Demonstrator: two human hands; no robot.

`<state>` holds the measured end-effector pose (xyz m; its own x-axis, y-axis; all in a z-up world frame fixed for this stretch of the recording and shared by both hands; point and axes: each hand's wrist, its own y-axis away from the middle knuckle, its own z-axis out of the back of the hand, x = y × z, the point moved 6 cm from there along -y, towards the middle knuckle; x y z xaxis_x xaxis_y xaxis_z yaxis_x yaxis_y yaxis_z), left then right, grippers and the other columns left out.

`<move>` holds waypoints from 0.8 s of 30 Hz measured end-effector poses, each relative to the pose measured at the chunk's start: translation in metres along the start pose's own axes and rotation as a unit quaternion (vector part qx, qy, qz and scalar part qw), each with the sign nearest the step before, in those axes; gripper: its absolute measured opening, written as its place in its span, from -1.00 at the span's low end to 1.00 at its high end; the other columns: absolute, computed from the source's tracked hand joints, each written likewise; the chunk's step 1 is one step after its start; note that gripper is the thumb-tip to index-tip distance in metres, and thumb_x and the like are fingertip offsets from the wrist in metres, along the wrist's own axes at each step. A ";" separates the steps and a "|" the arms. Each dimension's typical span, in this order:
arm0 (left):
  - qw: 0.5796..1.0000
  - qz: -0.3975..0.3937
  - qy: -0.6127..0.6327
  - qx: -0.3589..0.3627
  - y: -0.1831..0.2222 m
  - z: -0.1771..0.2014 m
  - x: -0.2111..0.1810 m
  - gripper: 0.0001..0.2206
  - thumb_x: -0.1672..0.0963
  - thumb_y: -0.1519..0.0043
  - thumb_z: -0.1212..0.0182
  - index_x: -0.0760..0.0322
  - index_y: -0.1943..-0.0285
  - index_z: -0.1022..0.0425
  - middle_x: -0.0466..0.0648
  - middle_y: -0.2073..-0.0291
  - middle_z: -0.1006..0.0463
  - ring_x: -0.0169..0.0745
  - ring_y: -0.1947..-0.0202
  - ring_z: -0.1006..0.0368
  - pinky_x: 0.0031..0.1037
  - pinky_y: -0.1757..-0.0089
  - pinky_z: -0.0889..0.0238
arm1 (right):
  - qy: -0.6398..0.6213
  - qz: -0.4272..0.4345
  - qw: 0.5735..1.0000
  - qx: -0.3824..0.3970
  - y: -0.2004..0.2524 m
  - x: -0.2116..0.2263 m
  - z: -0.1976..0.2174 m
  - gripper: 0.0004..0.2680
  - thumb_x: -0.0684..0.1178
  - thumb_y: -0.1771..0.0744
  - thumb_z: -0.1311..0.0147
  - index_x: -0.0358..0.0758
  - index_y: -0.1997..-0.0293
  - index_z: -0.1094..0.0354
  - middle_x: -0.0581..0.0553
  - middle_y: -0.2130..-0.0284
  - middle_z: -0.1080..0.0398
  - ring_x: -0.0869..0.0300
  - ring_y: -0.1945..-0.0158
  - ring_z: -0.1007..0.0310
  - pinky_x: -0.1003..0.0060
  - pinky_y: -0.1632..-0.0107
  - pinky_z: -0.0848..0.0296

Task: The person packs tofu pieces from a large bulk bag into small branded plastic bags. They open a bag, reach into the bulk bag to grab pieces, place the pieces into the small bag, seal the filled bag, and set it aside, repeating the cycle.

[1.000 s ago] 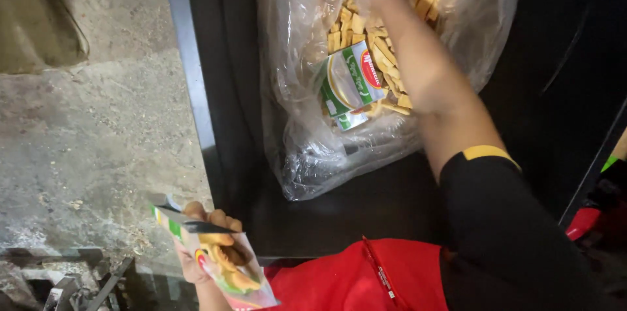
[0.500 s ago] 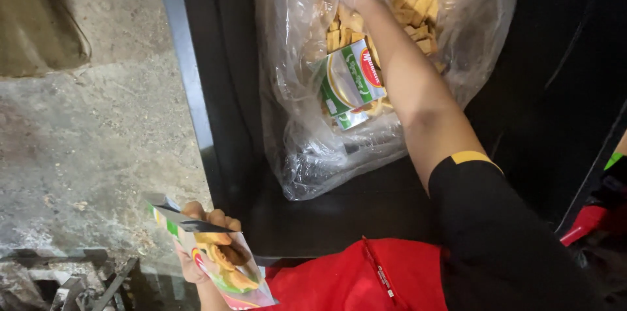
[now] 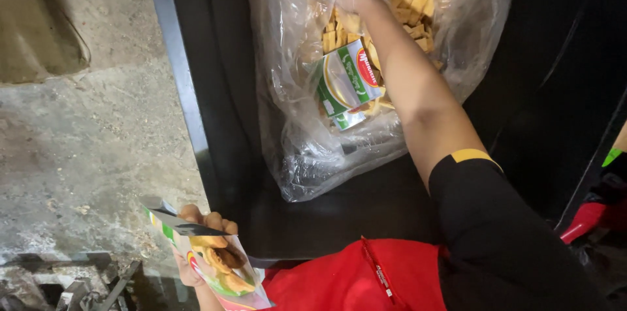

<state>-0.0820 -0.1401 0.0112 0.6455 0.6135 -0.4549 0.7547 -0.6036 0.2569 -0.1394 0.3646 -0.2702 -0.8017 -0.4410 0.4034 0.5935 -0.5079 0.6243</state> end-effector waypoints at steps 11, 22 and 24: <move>0.999 0.031 0.029 0.034 0.001 -0.004 0.007 -0.54 0.22 -0.11 -0.51 0.38 -0.14 -0.37 0.07 0.28 -0.58 -0.15 0.22 -0.47 -0.31 0.12 -0.27 | -0.601 0.005 0.799 0.019 0.012 -0.125 0.010 -0.76 -0.14 -0.26 -0.28 -0.02 0.06 -0.34 -0.17 0.16 -0.49 0.09 0.11 -0.47 0.12 0.11 -0.39; 1.000 -0.014 0.006 -0.004 0.000 -0.009 0.005 -0.58 0.19 -0.12 -0.53 0.46 -0.09 -0.45 -0.06 0.08 -0.53 -0.18 0.26 -0.47 -0.32 0.27 -0.27 | -0.383 0.047 0.909 -0.156 0.007 -0.107 0.025 -0.76 -0.28 -0.26 -0.21 -0.16 0.04 -0.35 -0.17 0.20 -0.45 0.02 0.17 -0.44 0.09 0.09 -0.43; 1.000 0.007 0.028 0.011 -0.004 -0.012 0.007 -0.59 0.20 -0.14 -0.53 0.45 -0.09 -0.43 -0.01 0.19 -0.56 -0.15 0.22 -0.48 -0.31 0.22 -0.26 | -0.153 0.072 0.970 -0.177 0.026 -0.068 0.030 -0.73 -0.28 -0.24 -0.21 -0.16 -0.01 -0.39 -0.24 0.14 -0.46 -0.06 0.12 -0.46 0.09 0.03 -0.42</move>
<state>-0.0791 -0.1270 0.0175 0.6623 0.6321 -0.4023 0.7431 -0.6229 0.2445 -0.0715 0.4033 -0.2610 -0.6605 -0.3136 0.6822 0.6444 -0.7031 0.3006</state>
